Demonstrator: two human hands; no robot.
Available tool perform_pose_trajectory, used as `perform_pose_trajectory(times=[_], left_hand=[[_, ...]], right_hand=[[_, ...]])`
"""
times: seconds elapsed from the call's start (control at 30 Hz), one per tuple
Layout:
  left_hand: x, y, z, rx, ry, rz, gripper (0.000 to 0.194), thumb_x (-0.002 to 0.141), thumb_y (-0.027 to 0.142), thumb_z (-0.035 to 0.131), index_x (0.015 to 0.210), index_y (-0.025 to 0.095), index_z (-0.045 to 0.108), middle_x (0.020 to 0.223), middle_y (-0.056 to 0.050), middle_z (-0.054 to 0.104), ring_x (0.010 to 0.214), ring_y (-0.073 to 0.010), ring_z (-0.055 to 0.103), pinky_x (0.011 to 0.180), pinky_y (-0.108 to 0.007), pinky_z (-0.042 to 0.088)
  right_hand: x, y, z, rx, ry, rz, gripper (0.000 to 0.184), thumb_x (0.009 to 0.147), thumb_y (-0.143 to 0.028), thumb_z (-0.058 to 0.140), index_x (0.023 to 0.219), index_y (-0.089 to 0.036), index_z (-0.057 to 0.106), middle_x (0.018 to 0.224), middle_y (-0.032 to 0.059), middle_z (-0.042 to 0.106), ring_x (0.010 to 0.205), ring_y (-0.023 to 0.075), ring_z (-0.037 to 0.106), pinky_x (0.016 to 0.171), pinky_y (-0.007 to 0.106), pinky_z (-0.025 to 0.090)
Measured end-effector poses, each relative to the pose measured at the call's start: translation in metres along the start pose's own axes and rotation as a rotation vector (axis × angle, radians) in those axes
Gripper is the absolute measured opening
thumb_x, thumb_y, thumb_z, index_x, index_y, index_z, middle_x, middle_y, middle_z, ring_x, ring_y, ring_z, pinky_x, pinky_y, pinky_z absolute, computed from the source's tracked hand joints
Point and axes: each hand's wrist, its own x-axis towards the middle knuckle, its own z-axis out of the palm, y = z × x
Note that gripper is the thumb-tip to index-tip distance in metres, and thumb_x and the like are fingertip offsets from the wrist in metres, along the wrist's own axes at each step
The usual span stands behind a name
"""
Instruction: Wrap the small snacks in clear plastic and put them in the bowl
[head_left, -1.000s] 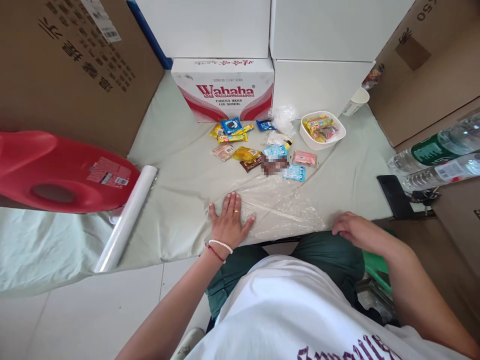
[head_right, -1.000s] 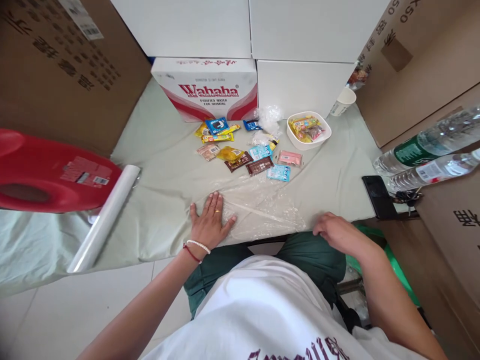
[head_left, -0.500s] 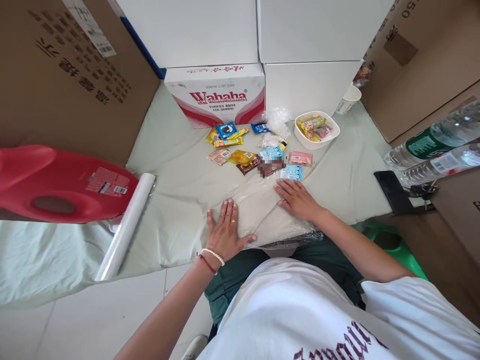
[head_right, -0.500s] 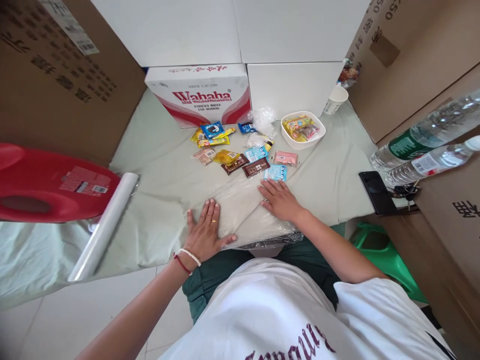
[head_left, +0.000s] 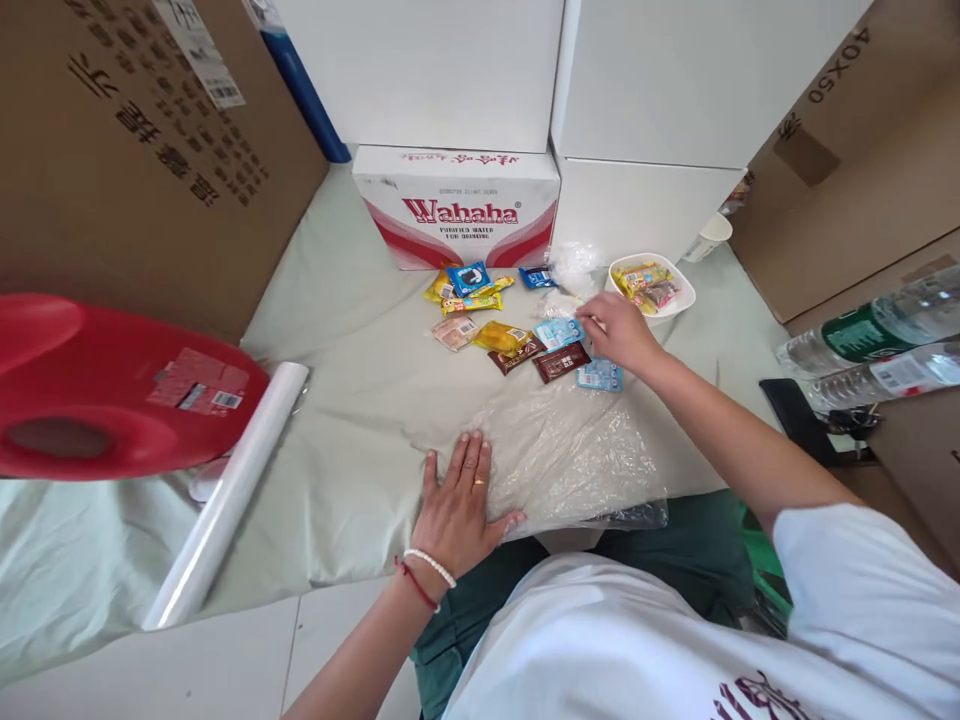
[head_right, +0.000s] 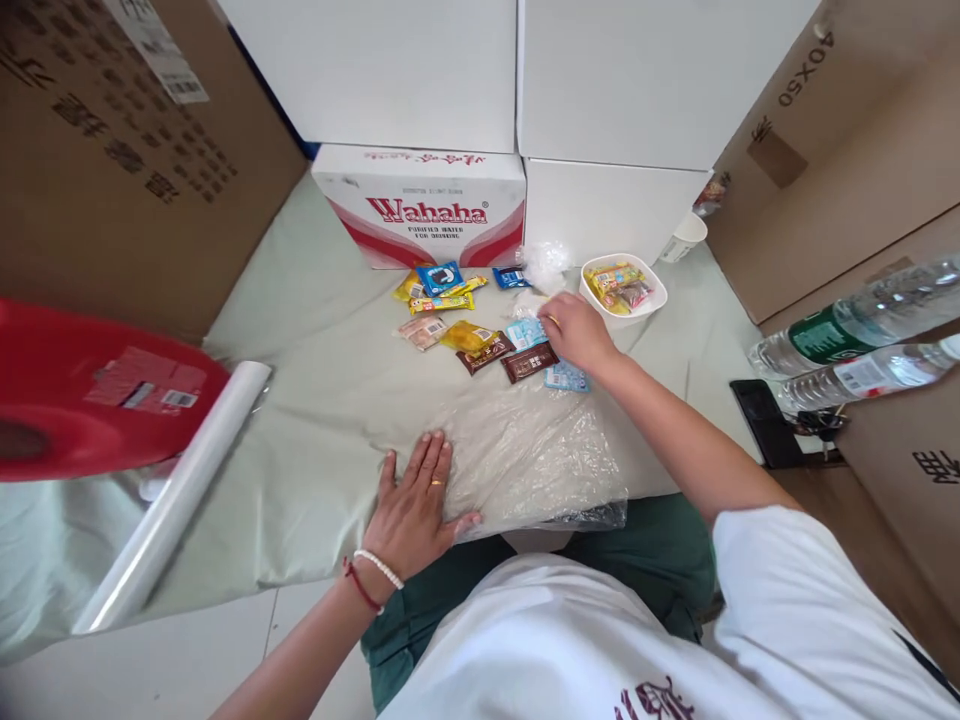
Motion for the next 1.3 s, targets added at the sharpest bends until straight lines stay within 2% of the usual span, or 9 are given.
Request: perform_pose_trajectory(times=[0.13,0.23,0.4,0.6,0.87,1.0,1.1,1.2,1.3], left_hand=[[0.001,-0.001,0.0,-0.028,-0.002,0.001,0.102,0.091,0.079,0.044,0.162,0.007,0.032,0.169,-0.023,0.028,0.156,-0.0403,0.03,0.128,-0.065,0.008],[0.001,-0.002,0.001,-0.045,0.018,-0.007,0.102,0.091,0.078,0.045,0.163,0.008,0.031,0.168,-0.023,0.031,0.156,-0.0406,0.032,0.128,-0.065,0.01],[0.0,-0.005,0.004,-0.049,0.067,-0.003,0.1,0.089,0.08,0.046,0.162,0.012,0.036,0.166,-0.023,0.036,0.154,-0.0409,0.036,0.128,-0.064,0.011],[0.001,-0.007,0.005,-0.068,0.115,0.024,0.101,0.091,0.076,0.048,0.163,0.009,0.03,0.166,-0.023,0.035,0.153,-0.0396,0.036,0.129,-0.062,0.006],[0.001,-0.007,0.004,-0.076,0.083,0.016,0.097,0.091,0.076,0.048,0.163,0.013,0.033,0.165,-0.021,0.039,0.152,-0.0397,0.039,0.129,-0.062,0.009],[0.001,-0.006,0.003,-0.051,0.089,0.018,0.102,0.09,0.079,0.046,0.164,0.01,0.029,0.166,-0.021,0.037,0.153,-0.0377,0.038,0.13,-0.059,0.001],[0.001,-0.006,0.004,-0.038,0.092,0.02,0.105,0.09,0.079,0.046,0.165,0.008,0.025,0.166,-0.022,0.036,0.153,-0.0376,0.039,0.13,-0.059,0.004],[0.001,-0.006,0.005,-0.018,0.092,0.031,0.111,0.088,0.082,0.046,0.164,0.004,0.022,0.166,-0.025,0.034,0.153,-0.0389,0.038,0.129,-0.061,0.007],[0.0,-0.006,0.007,-0.003,0.092,0.045,0.119,0.083,0.088,0.045,0.164,0.003,0.024,0.165,-0.028,0.033,0.153,-0.041,0.037,0.128,-0.062,0.008]], right_hand=[[0.102,-0.042,0.04,-0.114,-0.148,-0.108,0.031,0.1,-0.023,0.046,0.112,-0.014,0.073,0.115,0.0157,0.068,0.113,0.0325,0.056,0.1,0.045,0.044],[0.142,-0.078,0.077,-0.178,-0.267,-0.197,0.034,0.097,-0.026,0.055,0.126,-0.012,0.066,0.13,0.0181,0.063,0.123,0.0351,0.052,0.098,0.045,0.046],[0.151,-0.104,0.107,-0.235,-0.36,-0.126,0.037,0.103,-0.015,0.036,0.13,-0.015,0.061,0.138,0.0189,0.058,0.113,0.0308,0.062,0.087,0.041,0.052],[0.158,-0.082,0.097,-0.314,-0.209,-0.109,0.04,0.098,-0.009,0.037,0.133,-0.013,0.057,0.137,0.0211,0.059,0.116,0.0324,0.059,0.088,0.042,0.051],[0.181,-0.073,0.107,-0.32,-0.329,-0.037,0.036,0.098,-0.012,0.041,0.123,-0.008,0.066,0.121,0.0233,0.07,0.123,0.0361,0.051,0.102,0.051,0.039],[0.158,-0.071,0.066,-0.201,-0.191,-0.009,0.029,0.092,-0.025,0.057,0.116,-0.01,0.064,0.12,0.021,0.07,0.118,0.0374,0.052,0.099,0.05,0.041],[0.108,-0.066,0.021,0.017,-0.099,0.058,0.028,0.094,-0.03,0.054,0.116,-0.013,0.058,0.11,0.0159,0.07,0.097,0.0305,0.06,0.085,0.041,0.046],[0.03,-0.062,-0.006,0.246,-0.318,-0.071,0.02,0.094,-0.034,0.056,0.108,-0.02,0.056,0.096,0.0066,0.07,0.082,0.0233,0.061,0.076,0.033,0.047],[-0.054,-0.057,-0.008,0.346,-0.613,-0.209,0.011,0.092,-0.031,0.06,0.098,-0.022,0.057,0.095,0.0052,0.069,0.08,0.0201,0.062,0.072,0.029,0.047]])
